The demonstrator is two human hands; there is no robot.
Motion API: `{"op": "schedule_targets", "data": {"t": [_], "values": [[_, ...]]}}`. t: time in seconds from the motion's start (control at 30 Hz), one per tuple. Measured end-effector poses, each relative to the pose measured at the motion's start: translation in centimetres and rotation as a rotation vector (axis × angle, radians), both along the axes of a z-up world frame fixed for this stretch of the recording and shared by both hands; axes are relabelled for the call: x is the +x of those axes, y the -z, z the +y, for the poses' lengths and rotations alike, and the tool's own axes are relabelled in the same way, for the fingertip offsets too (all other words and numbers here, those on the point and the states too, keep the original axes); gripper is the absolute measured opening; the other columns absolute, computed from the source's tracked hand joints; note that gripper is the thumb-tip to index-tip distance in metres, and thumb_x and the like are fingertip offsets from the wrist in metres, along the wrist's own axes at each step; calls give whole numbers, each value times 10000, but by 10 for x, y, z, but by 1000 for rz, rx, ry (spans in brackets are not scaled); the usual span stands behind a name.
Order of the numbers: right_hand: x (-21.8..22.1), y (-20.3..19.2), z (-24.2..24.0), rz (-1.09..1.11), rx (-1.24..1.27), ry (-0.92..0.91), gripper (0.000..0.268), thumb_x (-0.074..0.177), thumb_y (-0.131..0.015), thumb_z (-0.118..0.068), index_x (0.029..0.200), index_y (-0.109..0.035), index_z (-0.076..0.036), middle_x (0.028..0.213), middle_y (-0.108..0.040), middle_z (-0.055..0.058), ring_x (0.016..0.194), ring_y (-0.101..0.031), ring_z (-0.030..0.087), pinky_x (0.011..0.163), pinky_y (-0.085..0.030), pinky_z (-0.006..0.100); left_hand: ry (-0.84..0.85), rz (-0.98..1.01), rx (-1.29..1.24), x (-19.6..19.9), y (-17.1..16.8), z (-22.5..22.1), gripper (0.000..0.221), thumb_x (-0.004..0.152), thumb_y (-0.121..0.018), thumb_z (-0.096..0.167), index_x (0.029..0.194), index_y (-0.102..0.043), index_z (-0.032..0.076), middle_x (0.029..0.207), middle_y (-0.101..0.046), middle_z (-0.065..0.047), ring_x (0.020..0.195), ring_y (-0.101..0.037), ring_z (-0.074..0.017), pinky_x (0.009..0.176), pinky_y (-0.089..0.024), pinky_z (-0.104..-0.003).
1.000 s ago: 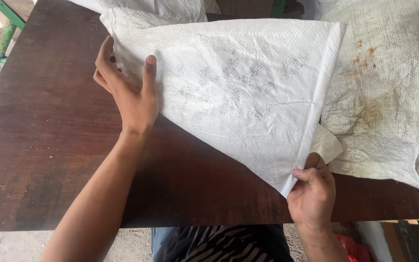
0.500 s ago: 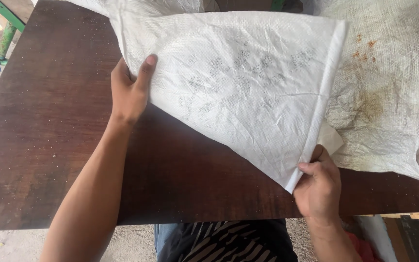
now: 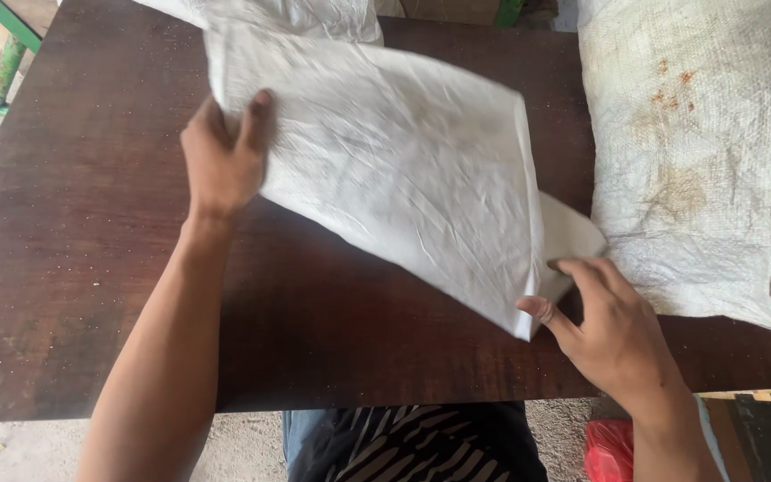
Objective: Folding and flattening large woven plastic bags on a table.
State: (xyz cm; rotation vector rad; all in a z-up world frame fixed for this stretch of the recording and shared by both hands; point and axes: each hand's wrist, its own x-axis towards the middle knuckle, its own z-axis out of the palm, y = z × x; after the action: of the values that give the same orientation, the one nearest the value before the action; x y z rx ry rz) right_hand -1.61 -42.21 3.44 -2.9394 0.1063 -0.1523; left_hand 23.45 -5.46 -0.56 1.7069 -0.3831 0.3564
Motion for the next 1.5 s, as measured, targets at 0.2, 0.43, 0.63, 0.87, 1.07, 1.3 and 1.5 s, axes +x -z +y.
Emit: {"op": "schedule_targets", "data": {"t": [0.2, 0.43, 0.63, 0.87, 1.07, 1.3, 1.5], "values": [[53, 1, -10, -18, 48, -396, 753, 971, -423, -634, 1244, -607, 44, 1445, -538, 326, 1273, -569, 486, 999, -479, 585, -143, -61, -19, 15, 19, 19, 406, 1123, -592, 434, 927, -583, 79, 680, -592, 9, 512, -494, -50, 456, -395, -231], [139, -10, -40, 459, 198, 54, 747, 919, -396, -679, 1255, -647, -61, 1064, -750, 218, 1009, -741, 312, 958, -590, 524, -144, -32, 69, 0, 11, 2, 411, 1103, -591, 446, 1055, -574, 39, 702, -604, 1, 541, -529, -39, 482, -424, -245], [161, 8, -46, 168, 390, 84, 848, 893, -457, -725, 1349, -530, -14, 1077, -707, 174, 925, -710, 293, 951, -516, 527, 4, -145, 6, -3, 8, -7, 385, 1130, -583, 363, 1185, -528, -14, 741, -636, -26, 553, -565, -38, 482, -477, -225], [172, 45, -75, -354, 67, -176, 536, 1000, -649, -584, 1208, -660, -90, 1486, -550, 217, 1132, -643, 375, 940, -547, 437, 74, -132, -12, -2, 7, -14, 312, 1135, -556, 292, 1140, -511, -17, 713, -608, -43, 500, -555, -48, 414, -477, -228], [157, 24, -63, -386, 665, -145, 463, 1033, -665, -428, 1199, -656, 4, 1043, -722, 118, 942, -684, 180, 862, -544, 299, 89, -260, 65, -4, 7, -12, 299, 1168, -538, 259, 1138, -537, -38, 786, -620, -65, 616, -589, -87, 500, -492, -243], [150, 23, -60, -370, 563, 9, 261, 1095, -672, -261, 1046, -663, -5, 903, -687, 152, 783, -628, 201, 711, -481, 327, 84, -302, 82, -19, -5, -15, 299, 1163, -615, 219, 1194, -581, -76, 934, -693, -148, 770, -679, -180, 689, -573, -326], [141, 21, -67, -452, -88, -167, 274, 1083, -675, -250, 1050, -666, 23, 1121, -663, 221, 790, -695, 273, 719, -562, 426, 101, -300, 94, -20, -2, -15, 292, 1124, -581, 211, 1129, -592, -80, 916, -669, -118, 808, -635, -166, 721, -542, -318]]}}
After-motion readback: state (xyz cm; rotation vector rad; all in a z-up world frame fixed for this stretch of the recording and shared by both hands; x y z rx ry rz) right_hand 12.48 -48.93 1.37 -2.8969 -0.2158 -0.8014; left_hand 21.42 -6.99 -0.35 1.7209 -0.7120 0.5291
